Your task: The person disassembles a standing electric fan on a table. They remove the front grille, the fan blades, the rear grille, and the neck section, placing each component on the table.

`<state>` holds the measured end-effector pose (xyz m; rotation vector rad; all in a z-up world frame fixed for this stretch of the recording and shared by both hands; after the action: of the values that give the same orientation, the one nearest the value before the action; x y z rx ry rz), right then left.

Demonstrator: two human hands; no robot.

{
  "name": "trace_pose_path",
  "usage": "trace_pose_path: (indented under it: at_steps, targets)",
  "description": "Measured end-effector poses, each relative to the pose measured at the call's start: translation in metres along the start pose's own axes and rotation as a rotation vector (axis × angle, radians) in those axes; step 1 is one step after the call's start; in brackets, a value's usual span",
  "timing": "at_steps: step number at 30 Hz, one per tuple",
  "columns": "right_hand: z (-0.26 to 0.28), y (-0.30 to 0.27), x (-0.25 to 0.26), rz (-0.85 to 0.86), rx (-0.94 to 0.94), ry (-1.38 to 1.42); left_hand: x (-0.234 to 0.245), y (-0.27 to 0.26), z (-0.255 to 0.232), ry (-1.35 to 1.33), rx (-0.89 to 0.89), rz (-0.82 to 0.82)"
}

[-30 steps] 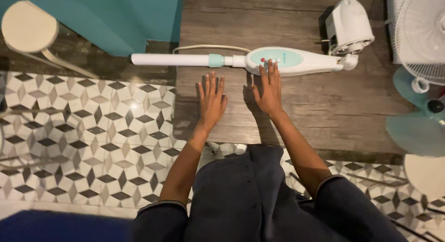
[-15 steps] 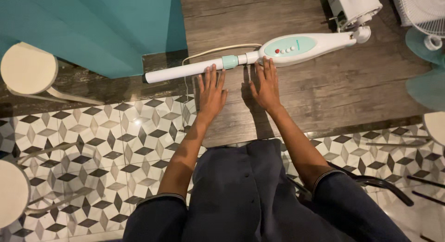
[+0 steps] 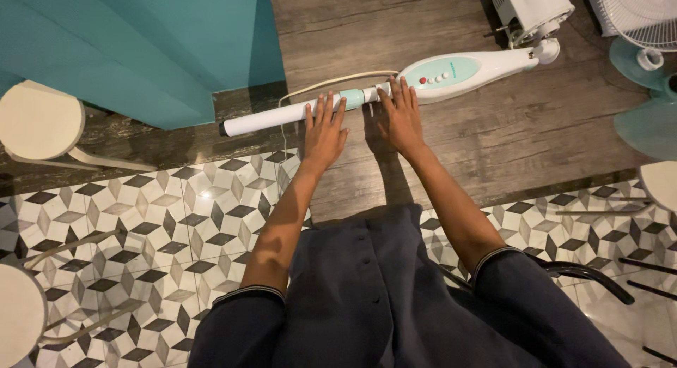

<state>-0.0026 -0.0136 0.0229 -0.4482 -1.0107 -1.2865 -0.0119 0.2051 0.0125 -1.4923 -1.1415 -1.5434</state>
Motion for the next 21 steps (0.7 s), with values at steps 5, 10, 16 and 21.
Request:
trace_pose_path:
  at_steps: [5, 10, 16, 21]
  targets:
    - [-0.016, 0.021, -0.013, -0.035, 0.097, -0.089, -0.004, 0.014, 0.001, 0.012, -0.007, 0.015]
    - [-0.033, 0.042, -0.018, 0.024, 0.124, -0.232, -0.013, 0.032, 0.004, 0.005, -0.048, 0.009]
    - [-0.036, 0.058, -0.018, 0.123, 0.134, -0.210, -0.027, 0.053, 0.001, -0.086, -0.013, -0.013]
    - [-0.034, 0.060, -0.010, 0.168, 0.172, -0.197, -0.033, 0.066, 0.001, -0.101, 0.010, 0.063]
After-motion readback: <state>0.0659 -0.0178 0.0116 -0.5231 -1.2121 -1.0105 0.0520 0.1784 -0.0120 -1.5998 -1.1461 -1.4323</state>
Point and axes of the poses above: each hand's wrist, its own y-axis towards the middle knuckle, its own x-axis out of the back of the hand, z = x × y, the point moved 2 cm from there along y, towards the middle knuckle, and after that the axes turned 13 degrees about y, right-handed, at the moved point
